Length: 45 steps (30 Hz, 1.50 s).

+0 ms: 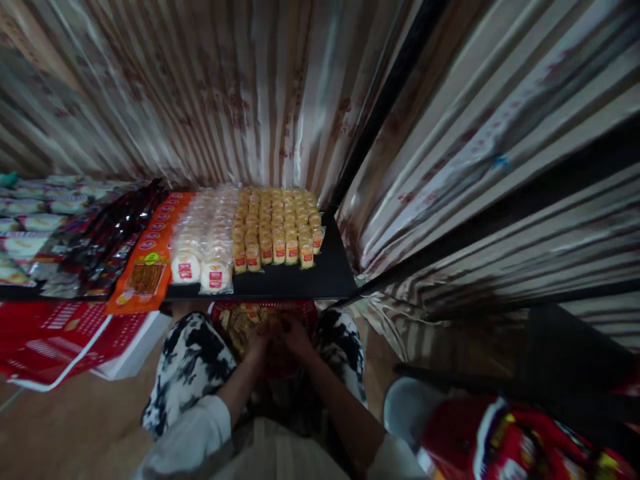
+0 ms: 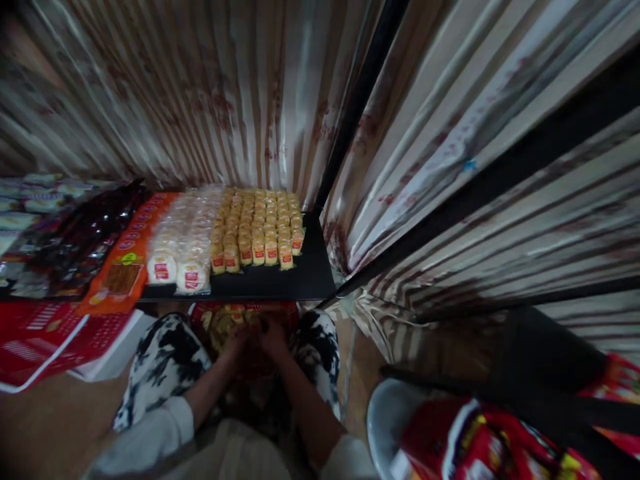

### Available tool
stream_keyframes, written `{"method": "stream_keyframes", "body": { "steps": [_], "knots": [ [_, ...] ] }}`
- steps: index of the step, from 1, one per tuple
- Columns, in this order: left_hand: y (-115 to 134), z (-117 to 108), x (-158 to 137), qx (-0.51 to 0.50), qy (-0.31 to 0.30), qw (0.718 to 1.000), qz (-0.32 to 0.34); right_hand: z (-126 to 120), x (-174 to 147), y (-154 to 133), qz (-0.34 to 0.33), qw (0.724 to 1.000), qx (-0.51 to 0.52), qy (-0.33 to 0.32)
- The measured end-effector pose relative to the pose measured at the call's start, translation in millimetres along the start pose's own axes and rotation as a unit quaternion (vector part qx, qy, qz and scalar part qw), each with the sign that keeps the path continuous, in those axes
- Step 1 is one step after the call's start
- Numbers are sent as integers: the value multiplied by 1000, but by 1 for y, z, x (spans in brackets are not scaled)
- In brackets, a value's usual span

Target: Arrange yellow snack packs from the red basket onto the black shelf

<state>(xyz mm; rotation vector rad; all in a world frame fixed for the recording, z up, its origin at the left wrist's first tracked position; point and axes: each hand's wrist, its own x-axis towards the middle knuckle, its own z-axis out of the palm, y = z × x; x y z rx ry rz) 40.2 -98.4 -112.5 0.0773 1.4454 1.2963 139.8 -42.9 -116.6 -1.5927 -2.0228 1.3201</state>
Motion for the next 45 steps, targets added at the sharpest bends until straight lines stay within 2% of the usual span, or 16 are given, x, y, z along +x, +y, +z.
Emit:
{"method": "stream_keyframes", "body": {
  "steps": [2, 5, 11, 13, 16, 19, 22, 24, 26, 28, 32, 35, 38, 40, 42, 45],
  "knots": [
    [5, 0, -3, -10, 16, 1000, 3, -3, -6, -7, -26, 998, 45, 31],
    [16, 2, -6, -20, 23, 999, 20, -11, -13, -16, -52, 995, 85, 27],
    [39, 16, -22, -39, -63, 995, 74, -31, -21, -25, -76, 982, 172, -1],
    [45, 21, -26, 0, -83, 992, 90, -36, -24, -25, -69, 983, 170, 14],
    [55, 27, -30, 127, -104, 980, 109, -43, -32, -27, -92, 986, 90, 103],
    [69, 32, -34, 276, -163, 939, 122, -53, -41, -33, -182, 970, -28, 160],
    [85, 35, -39, 401, -197, 874, 191, -63, -47, -39, -232, 962, -88, 117],
    [95, 37, -42, 462, -201, 831, 235, -71, -48, -40, -224, 966, -87, 99],
    [103, 41, -44, 499, -209, 802, 255, -77, -48, -38, -208, 971, -67, 95],
    [111, 45, -47, 521, -208, 781, 275, -83, -46, -34, -194, 975, -35, 99],
    [122, 54, -54, 543, -160, 748, 348, -89, -43, -26, -155, 976, 70, 136],
    [125, 60, -59, 511, -94, 756, 399, -92, -39, -23, -113, 959, 216, 146],
    [121, 68, -61, 454, -40, 797, 396, -95, -36, -24, -52, 922, 348, 160],
    [114, 74, -59, 416, -62, 834, 358, -97, -33, -25, -31, 903, 392, 172],
    [107, 81, -56, 385, -102, 859, 322, -98, -32, -27, -35, 899, 401, 170],
    [99, 90, -50, 375, -101, 855, 343, -102, -32, -28, -47, 921, 352, 164]
  ]
}}
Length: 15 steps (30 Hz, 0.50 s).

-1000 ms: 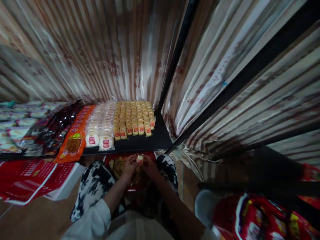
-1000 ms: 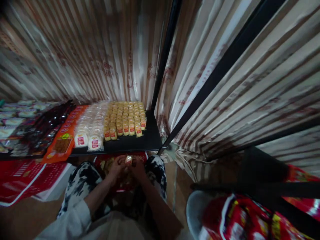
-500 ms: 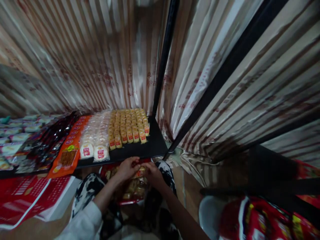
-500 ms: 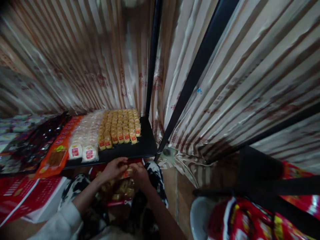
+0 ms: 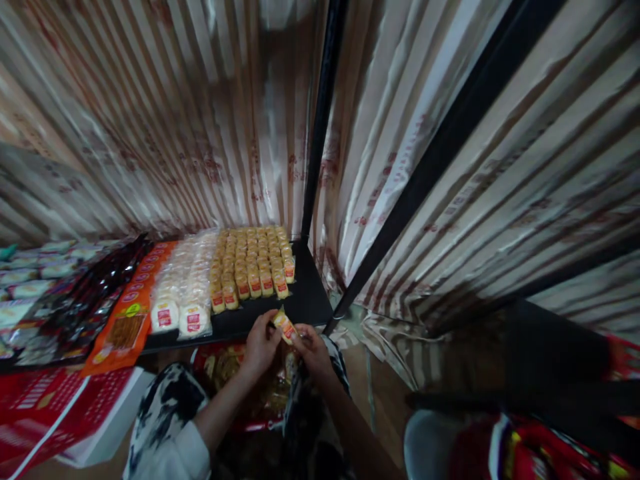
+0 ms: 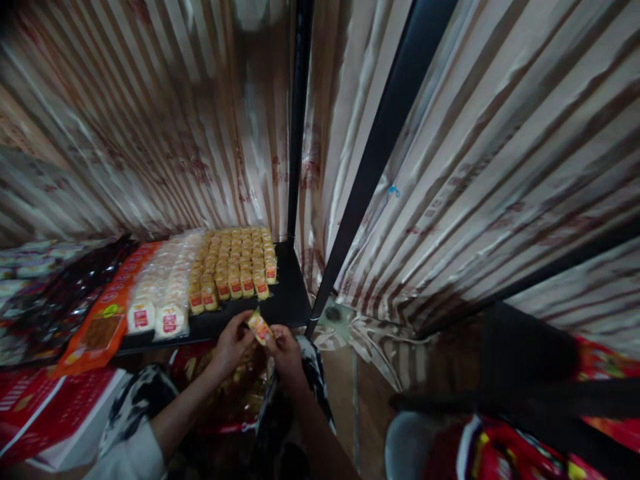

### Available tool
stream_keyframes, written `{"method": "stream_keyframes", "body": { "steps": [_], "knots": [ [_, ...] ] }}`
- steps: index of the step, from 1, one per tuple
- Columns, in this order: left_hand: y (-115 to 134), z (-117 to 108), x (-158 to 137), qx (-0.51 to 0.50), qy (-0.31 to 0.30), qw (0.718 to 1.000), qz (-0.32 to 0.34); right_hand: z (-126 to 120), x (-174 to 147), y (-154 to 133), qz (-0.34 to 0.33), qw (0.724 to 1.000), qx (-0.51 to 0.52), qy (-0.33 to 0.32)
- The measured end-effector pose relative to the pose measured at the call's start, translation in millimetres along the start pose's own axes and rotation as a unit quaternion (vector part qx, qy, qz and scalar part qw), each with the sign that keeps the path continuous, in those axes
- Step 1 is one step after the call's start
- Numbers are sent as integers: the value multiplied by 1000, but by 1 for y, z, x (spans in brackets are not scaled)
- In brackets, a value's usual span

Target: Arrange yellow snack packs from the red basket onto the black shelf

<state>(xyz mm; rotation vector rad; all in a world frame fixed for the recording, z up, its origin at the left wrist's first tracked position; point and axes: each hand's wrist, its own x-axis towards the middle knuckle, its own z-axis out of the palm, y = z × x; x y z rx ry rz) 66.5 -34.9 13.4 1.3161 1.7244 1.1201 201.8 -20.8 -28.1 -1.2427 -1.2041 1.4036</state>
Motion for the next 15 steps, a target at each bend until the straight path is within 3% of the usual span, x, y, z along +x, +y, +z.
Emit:
{"method": "stream_keyframes", "body": {
  "steps": [2, 7, 15],
  "knots": [
    [1, 4, 3, 23, 13, 999, 31, -5, 1, -2, -29, 997, -77, 2],
    [14, 7, 13, 48, -21, 996, 76, -14, 12, -9, -161, 961, -223, 39],
    [35, 20, 44, 57, -10, 993, 107, -11, 54, -10, -132, 977, -149, 78]
  ]
}}
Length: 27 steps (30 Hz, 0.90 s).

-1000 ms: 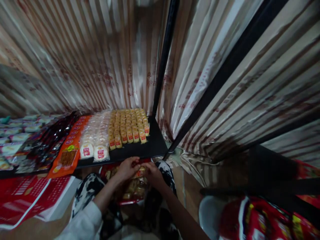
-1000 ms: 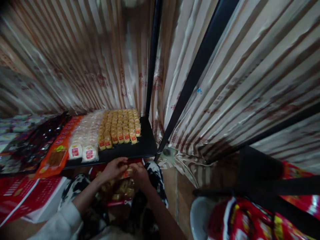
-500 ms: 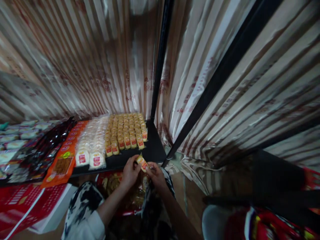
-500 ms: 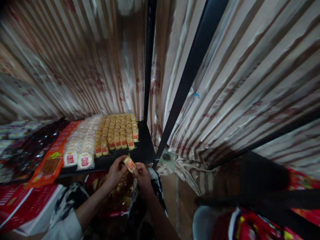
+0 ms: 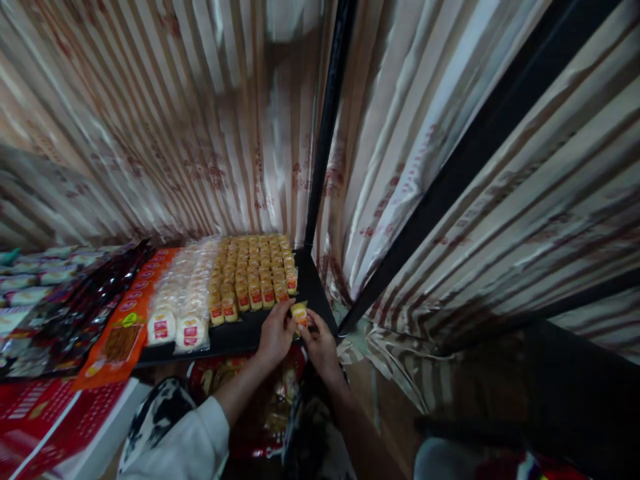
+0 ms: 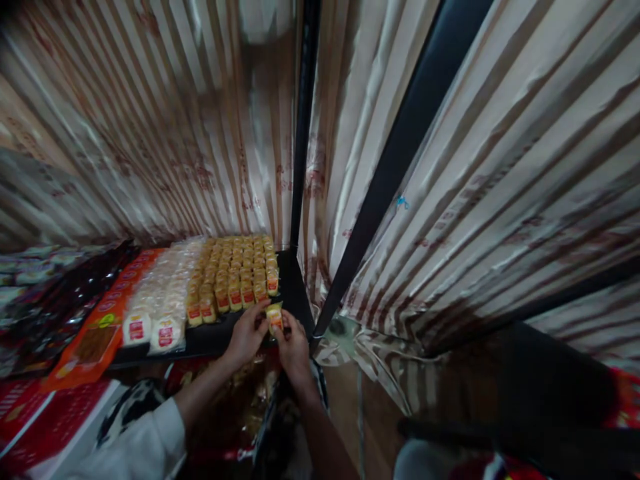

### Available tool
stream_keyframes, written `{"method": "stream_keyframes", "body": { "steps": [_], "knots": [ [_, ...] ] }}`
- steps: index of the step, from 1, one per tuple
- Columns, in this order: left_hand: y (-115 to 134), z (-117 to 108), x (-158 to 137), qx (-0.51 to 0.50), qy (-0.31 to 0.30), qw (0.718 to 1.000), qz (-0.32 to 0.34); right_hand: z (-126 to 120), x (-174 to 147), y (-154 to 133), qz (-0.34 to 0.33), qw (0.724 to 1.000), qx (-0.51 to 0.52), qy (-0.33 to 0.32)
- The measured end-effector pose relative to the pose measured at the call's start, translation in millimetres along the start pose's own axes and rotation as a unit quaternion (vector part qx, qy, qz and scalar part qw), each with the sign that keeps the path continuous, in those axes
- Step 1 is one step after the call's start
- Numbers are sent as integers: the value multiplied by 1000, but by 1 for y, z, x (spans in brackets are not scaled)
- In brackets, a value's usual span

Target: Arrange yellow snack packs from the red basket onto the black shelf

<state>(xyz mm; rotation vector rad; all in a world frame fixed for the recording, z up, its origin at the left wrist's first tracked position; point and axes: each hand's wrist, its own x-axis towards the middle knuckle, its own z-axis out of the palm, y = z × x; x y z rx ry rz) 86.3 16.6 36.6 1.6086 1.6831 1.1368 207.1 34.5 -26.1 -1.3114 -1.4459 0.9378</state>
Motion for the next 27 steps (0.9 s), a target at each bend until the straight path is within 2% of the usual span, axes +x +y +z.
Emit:
{"method": "stream_keyframes", "body": {
  "steps": [6, 12, 17, 23, 27],
  "knots": [
    [-12, 13, 6, 41, 55, 997, 22, 8, 45, 5, 3, 999, 23, 41],
    [-32, 18, 4, 185, 42, 982, 28, 22, 74, 12, -20, 998, -17, 52],
    [-46, 23, 6, 252, 29, 966, 49, 30, 81, 11, -35, 997, -70, 24],
    [-61, 24, 3, 272, 58, 956, 92, 34, 79, 6, -46, 992, -116, 15],
    [-71, 22, 0, 289, 56, 947, 131, 36, 77, 6, -74, 983, -169, 13]
  ]
}}
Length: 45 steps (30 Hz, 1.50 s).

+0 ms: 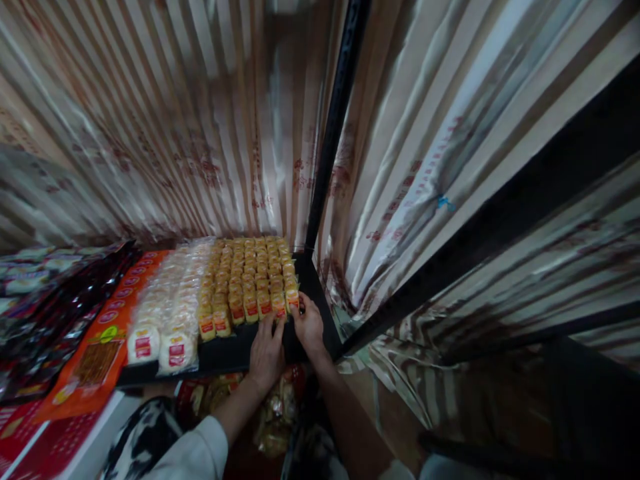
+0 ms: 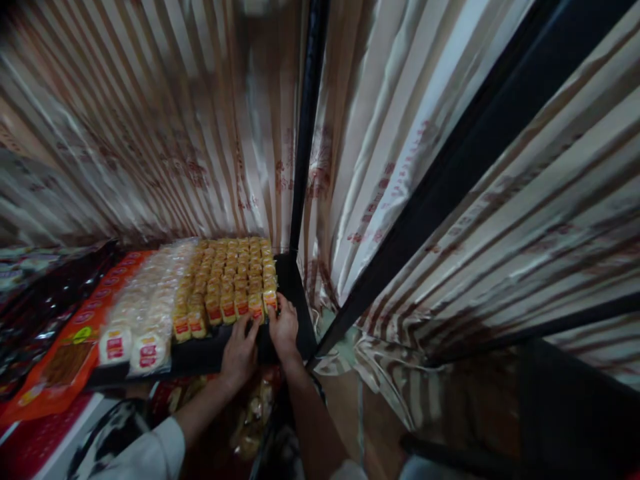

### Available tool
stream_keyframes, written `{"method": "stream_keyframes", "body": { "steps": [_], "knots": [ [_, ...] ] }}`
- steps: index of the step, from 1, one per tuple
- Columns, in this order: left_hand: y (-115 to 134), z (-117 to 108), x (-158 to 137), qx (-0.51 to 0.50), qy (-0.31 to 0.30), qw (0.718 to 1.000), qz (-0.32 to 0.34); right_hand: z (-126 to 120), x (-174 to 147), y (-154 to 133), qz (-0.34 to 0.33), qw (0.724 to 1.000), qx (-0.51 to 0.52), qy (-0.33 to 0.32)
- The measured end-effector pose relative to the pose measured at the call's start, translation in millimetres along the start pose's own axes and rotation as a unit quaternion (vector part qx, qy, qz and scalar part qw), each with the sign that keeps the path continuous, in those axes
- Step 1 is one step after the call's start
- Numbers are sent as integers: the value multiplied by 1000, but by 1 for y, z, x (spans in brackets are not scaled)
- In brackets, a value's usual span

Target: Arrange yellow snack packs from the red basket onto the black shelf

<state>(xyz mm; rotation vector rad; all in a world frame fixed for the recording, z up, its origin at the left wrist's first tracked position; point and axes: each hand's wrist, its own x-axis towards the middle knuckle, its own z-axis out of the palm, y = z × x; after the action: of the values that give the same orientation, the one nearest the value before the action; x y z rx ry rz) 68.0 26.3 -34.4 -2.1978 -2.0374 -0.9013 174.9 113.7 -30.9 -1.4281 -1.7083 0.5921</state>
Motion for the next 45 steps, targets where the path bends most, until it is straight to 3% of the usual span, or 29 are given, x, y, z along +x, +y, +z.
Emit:
{"method": "stream_keyframes", "body": {
  "steps": [8, 15, 25, 32, 35, 38, 42, 43, 45],
  "knots": [
    [-4, 7, -1, 19, -4, 1000, 11, 8, -9, 3, -60, 997, -51, 22],
    [-2, 6, -2, 48, -7, 999, 11, 5, -10, -1, -17, 999, -17, 36],
    [-2, 5, -3, 9, -22, 1000, 2, 5, -9, 0, -41, 999, -24, 2],
    [-1, -6, 0, -54, -26, 998, 2, 5, -10, 0, -37, 999, -31, 17],
    [1, -14, -11, -75, -14, 997, 7, 1, -10, -5, -32, 999, -13, 42],
    [2, -23, -40, -117, -25, 993, -5, -11, -22, -18, -36, 997, 20, 72],
    [-3, -26, -90, -223, -87, 967, -89, -25, -69, -34, -41, 995, 88, 14],
    [-5, -23, -100, -271, -108, 946, -141, -25, -85, -34, -31, 994, 103, -31],
    [-9, -11, -112, -377, -142, 873, -274, -19, -117, -28, 12, 991, 93, -98]
  ]
}}
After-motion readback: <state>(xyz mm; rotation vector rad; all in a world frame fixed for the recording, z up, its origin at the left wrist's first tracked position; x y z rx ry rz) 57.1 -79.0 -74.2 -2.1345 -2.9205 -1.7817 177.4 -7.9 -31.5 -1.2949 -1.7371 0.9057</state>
